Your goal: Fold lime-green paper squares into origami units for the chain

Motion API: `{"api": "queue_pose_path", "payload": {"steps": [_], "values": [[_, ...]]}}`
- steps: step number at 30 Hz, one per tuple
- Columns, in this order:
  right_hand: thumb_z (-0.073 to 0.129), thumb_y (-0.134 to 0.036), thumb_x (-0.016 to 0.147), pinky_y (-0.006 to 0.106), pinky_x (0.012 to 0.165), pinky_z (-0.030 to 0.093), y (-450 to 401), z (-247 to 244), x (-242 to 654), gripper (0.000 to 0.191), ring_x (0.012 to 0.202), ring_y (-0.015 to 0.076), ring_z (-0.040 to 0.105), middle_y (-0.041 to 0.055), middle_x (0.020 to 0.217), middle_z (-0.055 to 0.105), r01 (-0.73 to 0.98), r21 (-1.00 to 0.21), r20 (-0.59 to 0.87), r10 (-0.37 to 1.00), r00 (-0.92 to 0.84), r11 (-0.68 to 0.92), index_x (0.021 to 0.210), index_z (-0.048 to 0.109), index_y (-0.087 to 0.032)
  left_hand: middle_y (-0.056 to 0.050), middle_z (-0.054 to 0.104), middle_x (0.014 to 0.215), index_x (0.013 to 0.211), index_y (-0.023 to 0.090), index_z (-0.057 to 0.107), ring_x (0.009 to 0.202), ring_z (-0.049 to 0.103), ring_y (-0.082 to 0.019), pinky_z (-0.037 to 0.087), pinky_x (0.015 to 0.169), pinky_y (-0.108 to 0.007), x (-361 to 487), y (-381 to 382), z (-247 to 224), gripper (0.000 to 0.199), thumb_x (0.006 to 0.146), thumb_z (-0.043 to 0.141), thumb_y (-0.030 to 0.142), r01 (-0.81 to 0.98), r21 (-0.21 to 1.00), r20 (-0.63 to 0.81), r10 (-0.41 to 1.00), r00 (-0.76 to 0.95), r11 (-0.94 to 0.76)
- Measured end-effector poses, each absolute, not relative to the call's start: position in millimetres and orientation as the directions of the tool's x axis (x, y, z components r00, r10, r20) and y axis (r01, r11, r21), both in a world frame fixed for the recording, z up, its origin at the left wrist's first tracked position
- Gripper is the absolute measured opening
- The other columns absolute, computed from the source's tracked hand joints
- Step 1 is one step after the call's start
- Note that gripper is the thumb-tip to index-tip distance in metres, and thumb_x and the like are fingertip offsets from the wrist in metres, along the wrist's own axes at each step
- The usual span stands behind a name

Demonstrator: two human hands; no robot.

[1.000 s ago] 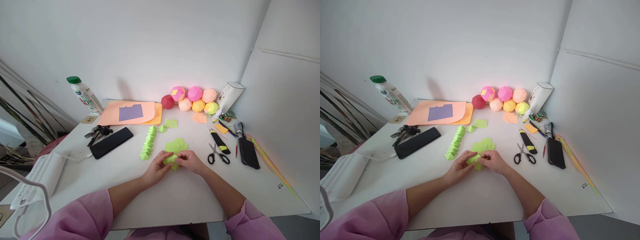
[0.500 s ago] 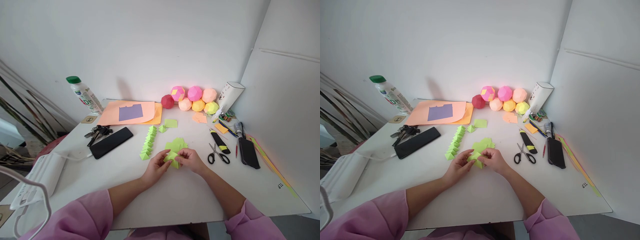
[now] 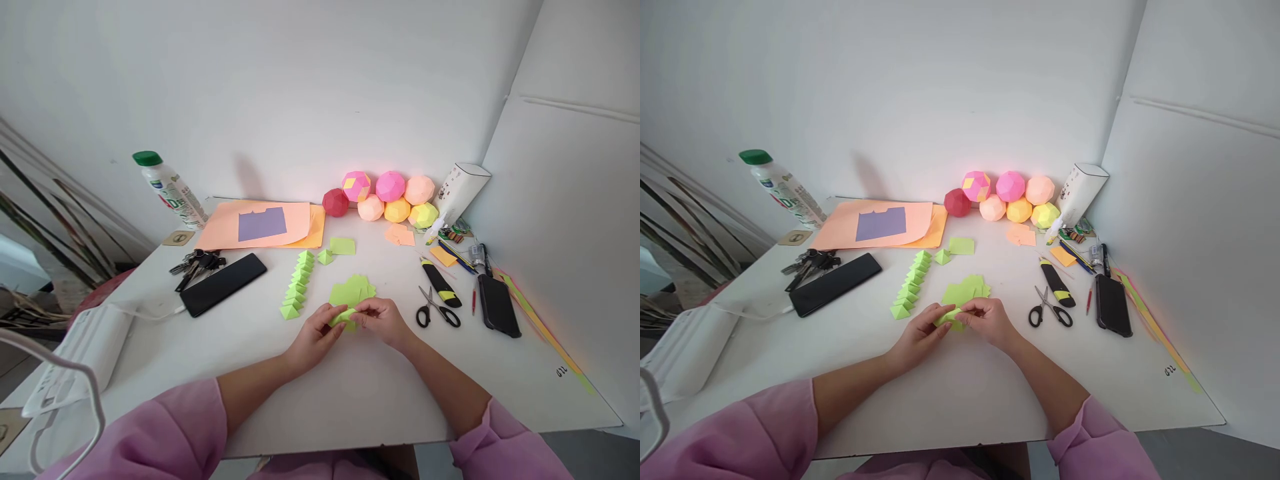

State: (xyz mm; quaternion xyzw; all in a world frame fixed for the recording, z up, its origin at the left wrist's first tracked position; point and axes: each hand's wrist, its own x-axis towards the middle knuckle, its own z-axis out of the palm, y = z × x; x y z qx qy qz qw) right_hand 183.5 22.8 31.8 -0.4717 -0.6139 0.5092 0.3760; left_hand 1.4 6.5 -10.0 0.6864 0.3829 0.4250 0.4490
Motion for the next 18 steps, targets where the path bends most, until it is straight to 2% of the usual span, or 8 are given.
{"api": "queue_pose_path", "payload": {"steps": [5,11,18], "values": [[0.072,-0.032,0.065,0.023,0.052,0.041,22,34,185,0.019,0.055,0.0096,0.049,-0.0009,0.062,0.057,0.178,-0.983,0.003,0.962,-0.274,0.054,0.068,0.063,-0.015,-0.003,0.051,0.08,0.113,0.023,0.058,0.068,0.046,-0.013,0.04,0.061,-0.025,1,6,-2,0.031,0.088,0.044,0.032,0.15,0.95,0.197,0.898,0.393,-0.274],[0.07,-0.034,0.067,0.025,0.057,0.046,23,35,184,0.021,0.062,0.0121,0.055,0.0018,0.071,0.062,0.152,-0.987,0.007,0.956,-0.295,0.054,0.077,0.064,-0.017,-0.004,0.056,0.08,0.111,0.021,0.061,0.07,0.05,-0.014,0.041,0.063,-0.025,0,4,4,0.031,0.087,0.044,0.033,0.149,0.954,0.182,0.898,0.4,-0.259],[0.069,-0.038,0.068,0.026,0.055,0.047,23,37,185,0.022,0.057,0.0121,0.054,0.0021,0.064,0.062,0.167,-0.983,0.018,0.946,-0.325,0.076,0.072,0.067,-0.016,-0.003,0.057,0.074,0.105,0.02,0.064,0.065,0.049,-0.013,0.04,0.059,-0.024,1,4,8,0.031,0.086,0.045,0.035,0.176,0.953,0.165,0.907,0.388,-0.248]]}}
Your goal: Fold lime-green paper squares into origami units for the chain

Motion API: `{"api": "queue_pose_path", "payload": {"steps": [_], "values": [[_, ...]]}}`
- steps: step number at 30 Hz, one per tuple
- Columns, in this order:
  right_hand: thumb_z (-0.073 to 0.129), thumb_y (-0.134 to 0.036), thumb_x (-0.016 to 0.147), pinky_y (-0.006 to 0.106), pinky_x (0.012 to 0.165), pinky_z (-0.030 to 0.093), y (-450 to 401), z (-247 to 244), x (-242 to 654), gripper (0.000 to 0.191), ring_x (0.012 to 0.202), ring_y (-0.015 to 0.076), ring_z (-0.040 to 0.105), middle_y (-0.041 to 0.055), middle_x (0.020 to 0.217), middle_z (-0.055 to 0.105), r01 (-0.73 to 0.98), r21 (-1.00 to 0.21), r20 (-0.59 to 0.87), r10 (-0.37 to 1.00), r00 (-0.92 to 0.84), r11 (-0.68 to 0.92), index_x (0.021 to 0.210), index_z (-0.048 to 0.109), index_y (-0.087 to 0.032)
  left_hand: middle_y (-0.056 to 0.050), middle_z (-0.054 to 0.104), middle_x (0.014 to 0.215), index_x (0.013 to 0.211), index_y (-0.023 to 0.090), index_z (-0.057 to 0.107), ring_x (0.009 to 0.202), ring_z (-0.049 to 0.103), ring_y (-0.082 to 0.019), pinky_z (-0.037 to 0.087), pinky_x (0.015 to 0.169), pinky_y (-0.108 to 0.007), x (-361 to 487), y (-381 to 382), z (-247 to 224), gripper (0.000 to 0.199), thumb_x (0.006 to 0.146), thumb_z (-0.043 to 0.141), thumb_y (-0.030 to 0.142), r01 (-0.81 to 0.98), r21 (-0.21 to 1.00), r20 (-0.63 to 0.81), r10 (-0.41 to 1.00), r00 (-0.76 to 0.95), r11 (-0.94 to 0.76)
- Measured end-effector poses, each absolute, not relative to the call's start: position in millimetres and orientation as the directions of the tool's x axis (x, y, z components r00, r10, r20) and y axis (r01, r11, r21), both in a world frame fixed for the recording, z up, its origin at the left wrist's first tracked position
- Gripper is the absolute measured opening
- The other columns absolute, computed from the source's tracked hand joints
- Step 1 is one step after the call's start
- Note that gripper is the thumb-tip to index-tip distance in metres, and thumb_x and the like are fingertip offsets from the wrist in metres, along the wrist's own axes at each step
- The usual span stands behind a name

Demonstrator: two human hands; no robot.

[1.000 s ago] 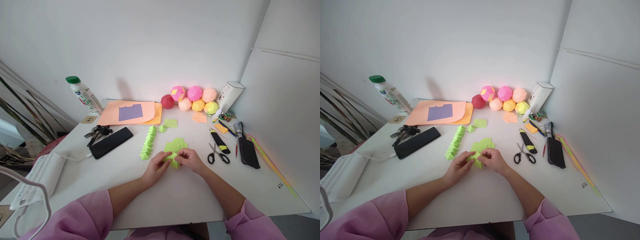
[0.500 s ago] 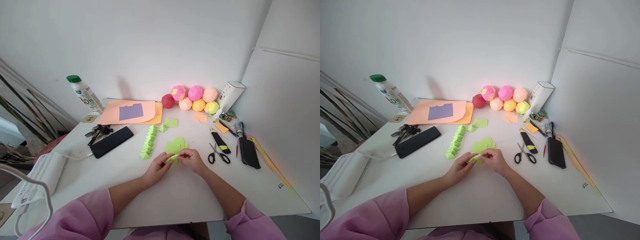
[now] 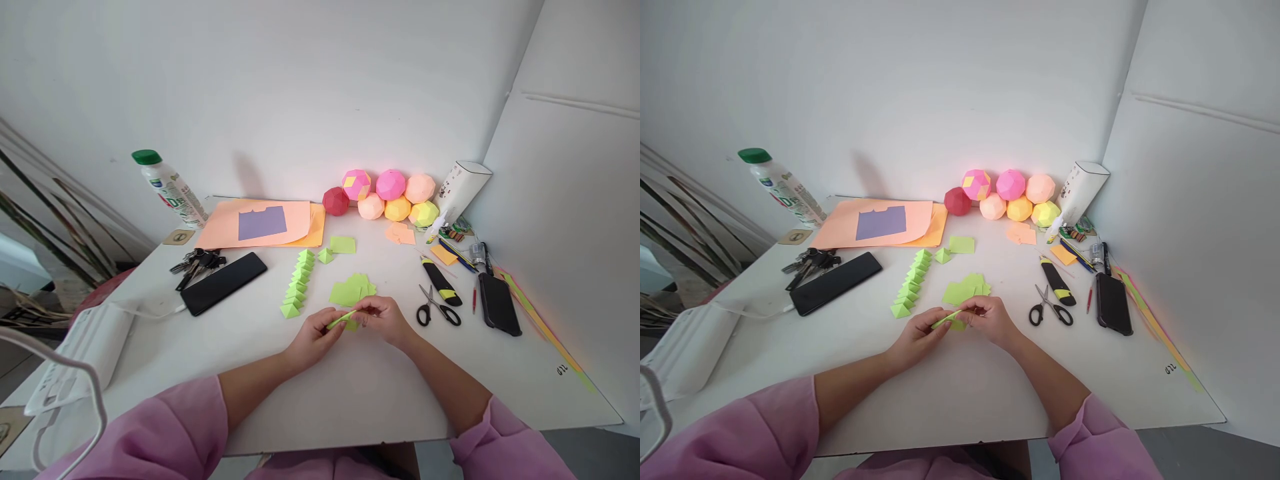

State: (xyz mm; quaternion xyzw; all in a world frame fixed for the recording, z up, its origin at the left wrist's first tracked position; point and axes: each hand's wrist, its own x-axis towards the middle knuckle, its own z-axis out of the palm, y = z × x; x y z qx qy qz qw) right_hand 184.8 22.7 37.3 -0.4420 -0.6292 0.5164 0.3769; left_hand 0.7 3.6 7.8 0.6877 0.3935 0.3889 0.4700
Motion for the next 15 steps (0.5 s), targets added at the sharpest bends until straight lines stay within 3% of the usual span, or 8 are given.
{"api": "queue_pose_path", "payload": {"steps": [10,15], "values": [[0.067,-0.036,0.071,0.026,0.054,0.048,21.9,39.7,185.6,0.02,0.054,0.0114,0.054,0.0018,0.064,0.061,0.156,-0.981,0.046,0.92,-0.389,0.115,0.07,0.066,-0.015,-0.003,0.057,0.069,0.095,0.018,0.068,0.062,0.048,-0.013,0.039,0.057,-0.023,-0.4,3.6,13.7,0.03,0.085,0.047,0.036,0.148,0.966,0.133,0.898,0.42,-0.212],[0.062,-0.035,0.075,0.026,0.055,0.049,19.8,42.5,185.8,0.02,0.055,0.0116,0.054,0.002,0.063,0.06,0.19,-0.972,0.052,0.913,-0.405,0.14,0.069,0.064,-0.015,-0.005,0.065,0.078,0.093,0.019,0.07,0.071,0.054,-0.015,0.043,0.064,-0.025,-1.0,4.3,14.5,0.029,0.085,0.048,0.036,0.07,0.986,0.109,0.894,0.435,-0.154]]}}
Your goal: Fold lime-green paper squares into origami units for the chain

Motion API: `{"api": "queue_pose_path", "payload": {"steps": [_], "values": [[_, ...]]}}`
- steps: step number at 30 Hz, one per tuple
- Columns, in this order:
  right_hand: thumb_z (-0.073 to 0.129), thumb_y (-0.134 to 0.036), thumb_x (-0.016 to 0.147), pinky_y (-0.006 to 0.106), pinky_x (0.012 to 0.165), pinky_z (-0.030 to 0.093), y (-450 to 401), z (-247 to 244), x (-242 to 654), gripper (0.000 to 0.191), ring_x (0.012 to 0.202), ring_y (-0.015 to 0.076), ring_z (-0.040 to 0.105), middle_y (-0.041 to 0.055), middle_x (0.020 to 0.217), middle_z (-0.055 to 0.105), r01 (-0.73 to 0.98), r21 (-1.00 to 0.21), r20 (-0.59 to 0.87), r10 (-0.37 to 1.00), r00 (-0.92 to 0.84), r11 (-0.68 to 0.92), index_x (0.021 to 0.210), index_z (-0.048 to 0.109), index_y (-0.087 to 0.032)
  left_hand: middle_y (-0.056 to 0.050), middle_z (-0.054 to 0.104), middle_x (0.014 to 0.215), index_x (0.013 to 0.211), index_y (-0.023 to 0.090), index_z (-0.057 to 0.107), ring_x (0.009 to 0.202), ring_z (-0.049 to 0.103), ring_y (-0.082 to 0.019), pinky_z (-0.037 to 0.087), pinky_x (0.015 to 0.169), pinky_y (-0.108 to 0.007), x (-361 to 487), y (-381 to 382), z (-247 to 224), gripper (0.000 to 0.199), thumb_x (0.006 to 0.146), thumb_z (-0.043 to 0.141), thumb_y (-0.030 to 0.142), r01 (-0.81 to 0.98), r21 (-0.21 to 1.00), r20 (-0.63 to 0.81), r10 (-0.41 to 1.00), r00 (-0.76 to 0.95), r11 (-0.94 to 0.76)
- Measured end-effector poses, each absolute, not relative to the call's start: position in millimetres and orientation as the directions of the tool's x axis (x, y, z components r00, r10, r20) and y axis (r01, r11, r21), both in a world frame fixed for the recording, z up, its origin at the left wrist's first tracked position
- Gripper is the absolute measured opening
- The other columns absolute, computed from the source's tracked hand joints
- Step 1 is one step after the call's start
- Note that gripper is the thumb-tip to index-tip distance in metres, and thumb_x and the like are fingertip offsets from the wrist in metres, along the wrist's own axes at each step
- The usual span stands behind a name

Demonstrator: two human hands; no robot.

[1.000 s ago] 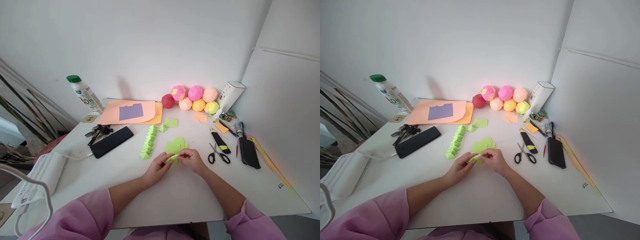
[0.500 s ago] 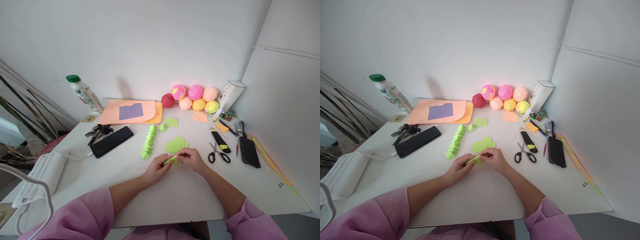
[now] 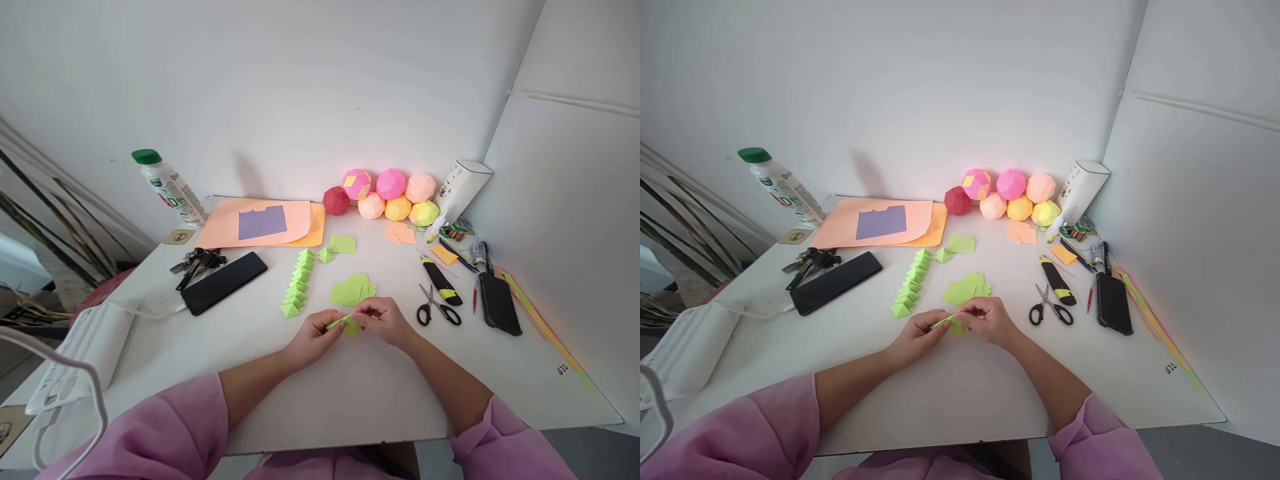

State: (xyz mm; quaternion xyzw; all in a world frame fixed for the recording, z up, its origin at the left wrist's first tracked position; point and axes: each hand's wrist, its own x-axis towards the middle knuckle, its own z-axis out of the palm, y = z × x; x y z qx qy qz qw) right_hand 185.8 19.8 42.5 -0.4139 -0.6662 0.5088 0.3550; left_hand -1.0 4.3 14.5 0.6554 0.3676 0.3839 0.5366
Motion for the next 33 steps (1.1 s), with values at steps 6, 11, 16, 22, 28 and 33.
{"api": "queue_pose_path", "payload": {"steps": [6,11,16,22,28,33], "values": [[0.05,-0.035,0.083,0.025,0.053,0.048,20,41,187,0.024,0.055,0.0116,0.053,0.002,0.063,0.058,0.23,-0.957,0.064,0.902,-0.427,0.177,0.074,0.062,-0.015,-0.003,0.062,0.063,0.096,0.018,0.068,0.066,0.055,-0.016,0.042,0.054,-0.024,-2,5,11,0.032,0.082,0.05,0.041,0.018,1.0,-0.013,0.899,0.438,0.006],[0.059,-0.033,0.078,0.028,0.062,0.049,19,39,185,0.02,0.069,0.0154,0.059,0.0062,0.08,0.066,0.279,-0.89,0.211,0.867,-0.45,0.362,0.088,0.065,-0.017,-0.004,0.064,0.074,0.087,0.017,0.068,0.069,0.054,-0.015,0.043,0.061,-0.025,0,5,13,0.029,0.081,0.052,0.04,0.022,0.999,0.014,0.909,0.416,-0.025],[0.056,-0.036,0.08,0.026,0.055,0.047,19,36,183,0.023,0.058,0.0137,0.057,0.0046,0.068,0.067,0.308,-0.88,0.208,0.875,-0.437,0.362,0.08,0.069,-0.017,0.001,0.055,0.065,0.084,0.017,0.065,0.052,0.044,-0.008,0.037,0.048,-0.02,1,5,11,0.024,0.078,0.057,0.039,0.015,1.0,0.003,0.931,0.364,-0.009],[0.057,-0.042,0.078,0.024,0.05,0.046,20,36,184,0.029,0.054,0.0119,0.053,0.0039,0.067,0.064,0.293,-0.921,0.132,0.913,-0.387,0.257,0.08,0.069,-0.015,0.008,0.04,0.046,0.082,0.015,0.06,0.039,0.034,-0.005,0.031,0.04,-0.018,0,8,4,0.028,0.075,0.06,0.043,-0.074,0.988,-0.098,0.928,0.361,0.133],[0.058,-0.04,0.078,0.022,0.046,0.042,21,36,184,0.028,0.049,0.0102,0.049,0.0015,0.058,0.06,0.287,-0.923,0.117,0.898,-0.423,0.256,0.08,0.071,-0.016,0.008,0.04,0.045,0.077,0.015,0.062,0.038,0.035,-0.004,0.031,0.04,-0.019,1,8,5,0.027,0.074,0.062,0.042,-0.095,0.989,-0.067,0.928,0.367,0.109],[0.06,-0.039,0.076,0.023,0.046,0.045,20,37,184,0.026,0.051,0.0108,0.052,0.0021,0.061,0.062,0.256,-0.951,0.054,0.909,-0.414,0.173,0.078,0.071,-0.015,0.008,0.041,0.047,0.068,0.015,0.058,0.039,0.036,-0.004,0.033,0.039,-0.018,3,8,7,0.027,0.072,0.064,0.041,-0.139,0.985,-0.047,0.943,0.33,0.097]]}}
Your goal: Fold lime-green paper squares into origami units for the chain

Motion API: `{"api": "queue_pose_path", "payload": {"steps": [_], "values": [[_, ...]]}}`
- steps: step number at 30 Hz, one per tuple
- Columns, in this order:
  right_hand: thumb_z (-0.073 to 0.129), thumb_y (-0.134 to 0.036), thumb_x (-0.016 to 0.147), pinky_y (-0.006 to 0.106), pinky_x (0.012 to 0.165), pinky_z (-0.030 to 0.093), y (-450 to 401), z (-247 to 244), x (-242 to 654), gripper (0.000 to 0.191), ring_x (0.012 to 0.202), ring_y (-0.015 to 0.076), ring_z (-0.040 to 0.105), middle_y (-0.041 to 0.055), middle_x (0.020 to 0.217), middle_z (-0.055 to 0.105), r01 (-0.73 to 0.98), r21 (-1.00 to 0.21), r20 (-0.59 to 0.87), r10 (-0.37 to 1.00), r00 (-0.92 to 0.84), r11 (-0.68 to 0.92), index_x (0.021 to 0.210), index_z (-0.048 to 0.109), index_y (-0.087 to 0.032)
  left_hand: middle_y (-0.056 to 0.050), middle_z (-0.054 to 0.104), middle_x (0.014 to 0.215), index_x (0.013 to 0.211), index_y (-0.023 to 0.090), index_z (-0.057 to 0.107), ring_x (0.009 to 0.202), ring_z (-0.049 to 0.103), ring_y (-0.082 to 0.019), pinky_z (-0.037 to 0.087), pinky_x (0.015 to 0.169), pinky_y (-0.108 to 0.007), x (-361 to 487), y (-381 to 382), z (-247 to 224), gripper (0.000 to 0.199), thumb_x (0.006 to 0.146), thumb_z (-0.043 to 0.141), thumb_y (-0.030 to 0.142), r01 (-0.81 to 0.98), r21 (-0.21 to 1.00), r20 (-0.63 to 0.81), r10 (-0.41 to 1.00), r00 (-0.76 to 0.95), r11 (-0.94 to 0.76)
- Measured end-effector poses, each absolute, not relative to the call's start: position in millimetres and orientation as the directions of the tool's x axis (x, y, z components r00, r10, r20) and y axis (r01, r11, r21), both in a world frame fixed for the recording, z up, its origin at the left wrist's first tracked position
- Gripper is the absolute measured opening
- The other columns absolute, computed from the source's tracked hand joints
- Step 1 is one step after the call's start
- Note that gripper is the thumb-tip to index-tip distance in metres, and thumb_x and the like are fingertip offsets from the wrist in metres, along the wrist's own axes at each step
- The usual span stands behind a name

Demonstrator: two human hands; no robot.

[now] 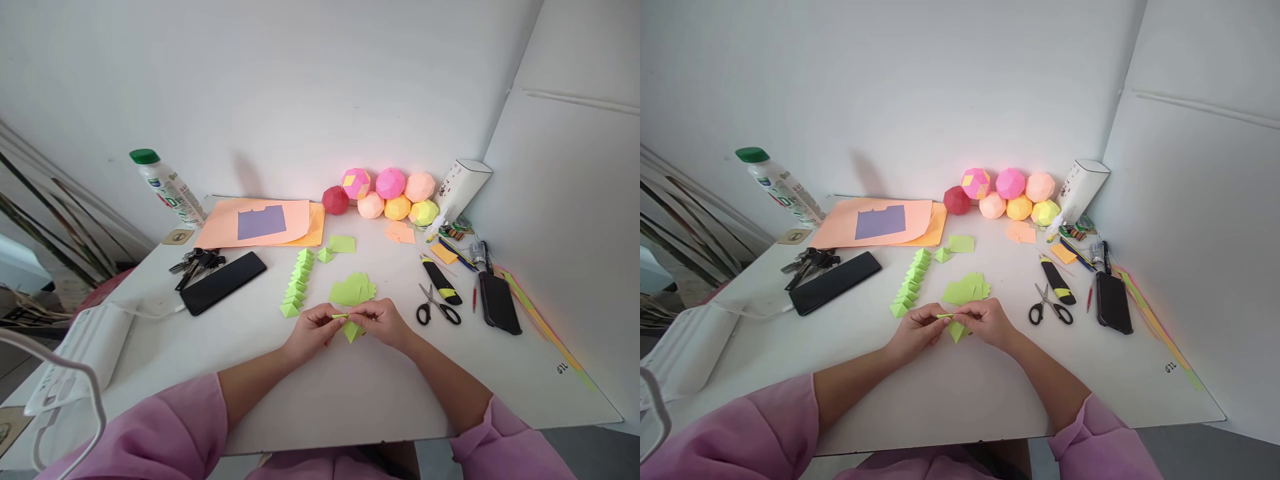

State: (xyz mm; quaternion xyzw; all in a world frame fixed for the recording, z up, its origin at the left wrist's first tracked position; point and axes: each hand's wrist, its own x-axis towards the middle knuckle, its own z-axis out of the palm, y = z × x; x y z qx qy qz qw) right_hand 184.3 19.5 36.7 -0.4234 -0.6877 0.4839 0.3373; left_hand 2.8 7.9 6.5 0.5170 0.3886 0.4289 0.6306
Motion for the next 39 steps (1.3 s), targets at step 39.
{"api": "queue_pose_path", "payload": {"steps": [39], "values": [[0.06,-0.034,0.075,0.021,0.041,0.046,17.8,37.0,182.5,0.022,0.046,0.0095,0.049,-0.0029,0.051,0.049,0.189,-0.981,-0.119,0.89,-0.439,-0.038,0.067,0.062,-0.013,0.004,0.049,0.055,0.065,0.016,0.051,0.048,0.043,-0.007,0.035,0.05,-0.021,0.2,8.5,6.7,0.018,0.074,0.06,0.029,-0.233,0.96,-0.074,0.939,0.337,0.159]]}}
